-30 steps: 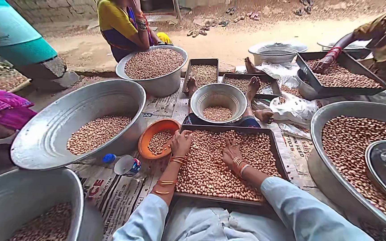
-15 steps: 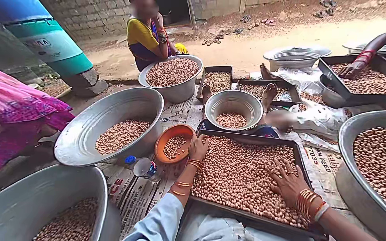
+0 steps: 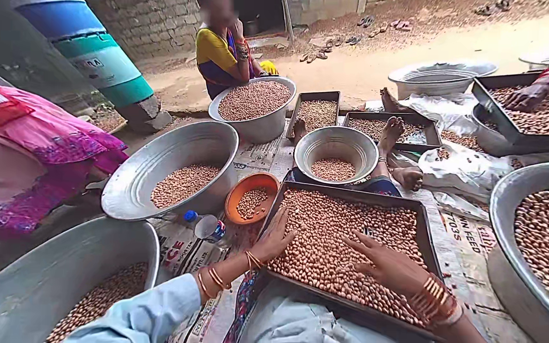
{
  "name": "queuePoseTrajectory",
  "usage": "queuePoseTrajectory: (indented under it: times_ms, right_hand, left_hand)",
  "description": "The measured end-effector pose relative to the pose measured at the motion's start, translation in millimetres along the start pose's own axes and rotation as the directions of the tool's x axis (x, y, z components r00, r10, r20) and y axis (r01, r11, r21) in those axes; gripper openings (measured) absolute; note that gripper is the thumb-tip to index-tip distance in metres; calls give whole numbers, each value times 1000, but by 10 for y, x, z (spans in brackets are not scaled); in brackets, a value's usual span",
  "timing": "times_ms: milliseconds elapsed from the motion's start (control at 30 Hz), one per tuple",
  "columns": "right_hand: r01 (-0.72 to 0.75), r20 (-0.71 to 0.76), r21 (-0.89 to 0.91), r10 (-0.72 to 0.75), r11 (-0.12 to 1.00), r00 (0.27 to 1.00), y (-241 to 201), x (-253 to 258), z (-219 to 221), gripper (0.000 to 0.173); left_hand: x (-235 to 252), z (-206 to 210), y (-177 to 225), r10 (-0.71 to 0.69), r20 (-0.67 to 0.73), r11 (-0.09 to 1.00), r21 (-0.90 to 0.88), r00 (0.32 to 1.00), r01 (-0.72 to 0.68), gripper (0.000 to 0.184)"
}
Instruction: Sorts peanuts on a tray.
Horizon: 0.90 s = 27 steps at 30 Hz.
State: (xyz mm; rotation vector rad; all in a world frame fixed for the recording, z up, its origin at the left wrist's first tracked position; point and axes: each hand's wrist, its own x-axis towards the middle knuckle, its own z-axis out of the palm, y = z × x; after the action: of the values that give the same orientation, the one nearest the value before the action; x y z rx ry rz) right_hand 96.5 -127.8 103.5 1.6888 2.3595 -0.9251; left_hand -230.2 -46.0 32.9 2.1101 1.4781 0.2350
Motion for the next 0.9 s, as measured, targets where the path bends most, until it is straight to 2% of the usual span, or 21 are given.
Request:
queuePoseTrajectory:
  times_ms: [33,67,100,133,167,233,333,400,467,533,567,633,667,733,800,900]
  right_hand:
    - [-52,-216,32,57,998,975,185,-132,62,62]
    - [-95,-455,63,114,993,883,371,-218,166,64]
    - [-162,-598,113,197,980,777,521,-282,246,67]
    - [-245,-634,194,312,950,708,611,-352,301,72]
    - [-301,-602,301,425,905,676,659,-421,334,77]
    - [-290,-468,533,562,795,681,730,-510,405,85]
    - [-87,-368,778,564,622,740,880,-517,532,84]
    - [44,-367,853,538,520,759,919,-483,542,75]
    - [52,-314,908,593,416,741,868,-479,502,64]
    - [23,-267,931,641,363,720,857,-470,493,58]
    - [23,-266,931,636,364,724,871,-469,497,57]
    - [52,-296,920,603,387,741,920,-465,564,57]
    - [67,-311,915,591,398,745,941,-455,601,58]
    - [91,-337,907,581,410,741,960,-426,643,58]
    - [94,-349,902,581,422,735,957,-392,649,59]
    - [91,-357,892,567,443,742,966,-336,621,60]
  left_hand:
    - [20,82,11,-7,-3,1000,-13,1000,7,82]
    - [75,154,54,-21,-43,999,-44,999,19,82]
    - [157,214,124,-45,-95,996,-82,994,37,80]
    - [250,272,214,-71,-139,992,-118,988,55,78]
    - [354,335,322,-81,-173,987,-150,982,56,76]
    - [545,494,579,-63,-190,983,-181,980,28,74]
    - [733,805,1029,2,-132,985,-171,991,-25,76]
    - [763,960,1370,49,-31,983,-175,998,-54,76]
    - [717,1104,1652,132,57,978,-172,990,-121,76]
    - [578,1129,1837,262,199,957,-177,944,-228,76]
    - [476,1087,1872,341,284,936,-189,896,-296,76]
    - [260,977,1762,488,424,871,-178,763,-458,76]
    - [169,917,1615,548,449,824,-148,705,-547,76]
    - [53,746,1211,593,469,745,-12,655,-666,72]
    - [20,547,719,592,414,706,146,691,-693,71]
    - [174,244,135,498,267,742,360,825,-565,75]
